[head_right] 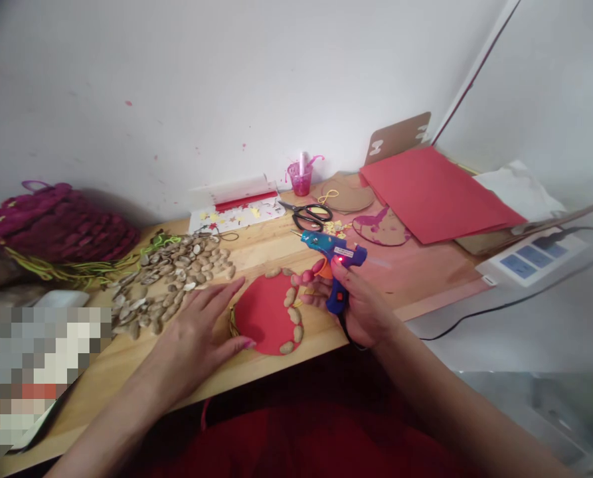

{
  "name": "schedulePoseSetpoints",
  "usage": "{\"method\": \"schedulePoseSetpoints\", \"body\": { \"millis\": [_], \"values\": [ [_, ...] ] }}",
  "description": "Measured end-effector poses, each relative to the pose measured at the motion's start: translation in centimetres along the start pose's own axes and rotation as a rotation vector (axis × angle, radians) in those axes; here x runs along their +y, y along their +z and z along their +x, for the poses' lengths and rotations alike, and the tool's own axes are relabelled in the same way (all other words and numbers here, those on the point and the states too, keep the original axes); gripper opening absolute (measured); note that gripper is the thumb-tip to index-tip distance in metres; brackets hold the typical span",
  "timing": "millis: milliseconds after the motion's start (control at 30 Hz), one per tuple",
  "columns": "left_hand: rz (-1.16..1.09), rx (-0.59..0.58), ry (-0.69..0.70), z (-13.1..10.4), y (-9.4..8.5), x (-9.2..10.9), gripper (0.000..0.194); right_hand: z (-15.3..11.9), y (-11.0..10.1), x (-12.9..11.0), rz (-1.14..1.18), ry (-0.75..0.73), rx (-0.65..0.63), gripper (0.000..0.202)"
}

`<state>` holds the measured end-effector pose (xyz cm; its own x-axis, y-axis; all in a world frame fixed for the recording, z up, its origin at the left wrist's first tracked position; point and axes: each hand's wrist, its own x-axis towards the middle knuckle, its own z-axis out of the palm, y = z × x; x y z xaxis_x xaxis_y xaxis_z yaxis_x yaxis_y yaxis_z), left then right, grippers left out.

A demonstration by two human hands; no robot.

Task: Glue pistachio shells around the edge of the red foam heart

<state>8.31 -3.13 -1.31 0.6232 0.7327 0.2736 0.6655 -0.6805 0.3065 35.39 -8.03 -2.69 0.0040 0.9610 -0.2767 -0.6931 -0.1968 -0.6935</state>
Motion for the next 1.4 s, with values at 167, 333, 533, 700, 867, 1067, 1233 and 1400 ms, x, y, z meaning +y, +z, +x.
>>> {"method": "schedulePoseSetpoints", "body": {
  "millis": [167, 333, 533, 700, 867, 1067, 1233, 1400],
  "values": [
    [-0.030, -0.039, -0.030, -0.4, 0.9, -0.4, 0.079, -0.1, 0.0, 0.3, -0.033, -0.016, 0.002, 0.023],
    [-0.024, -0.066, -0.006, 0.1, 0.4, -0.5, 0.065, -0.7, 0.5, 0.2, -0.080, -0.015, 0.012, 0.028],
    [0.048, 0.020, -0.034, 0.9, -1.4, -1.7, 0.043, -1.0, 0.9, -0.2, -0.100, 0.026, 0.030, 0.029],
    [0.269, 0.018, -0.174, 2.6, -4.4, -3.4, 0.018, -2.3, 1.3, -0.5, -0.126, 0.109, 0.099, 0.026],
    [0.259, -0.067, -0.167, 4.8, -4.4, -3.6, 0.015, -3.8, 0.6, 0.0, -0.140, 0.125, 0.182, 0.024],
    [0.258, -0.134, -0.186, 6.4, -1.7, -3.5, 0.010, -4.1, 0.3, 0.7, -0.146, 0.213, 0.118, 0.025],
    [0.201, -0.095, -0.121, 6.1, -0.8, -4.3, 0.008, -3.9, 0.4, 0.5, -0.120, 0.238, 0.088, 0.020],
    [0.149, -0.023, -0.135, 5.7, -0.7, -4.9, 0.016, -3.1, 0.2, -0.6, -0.101, 0.141, 0.145, 0.022]
  ]
}}
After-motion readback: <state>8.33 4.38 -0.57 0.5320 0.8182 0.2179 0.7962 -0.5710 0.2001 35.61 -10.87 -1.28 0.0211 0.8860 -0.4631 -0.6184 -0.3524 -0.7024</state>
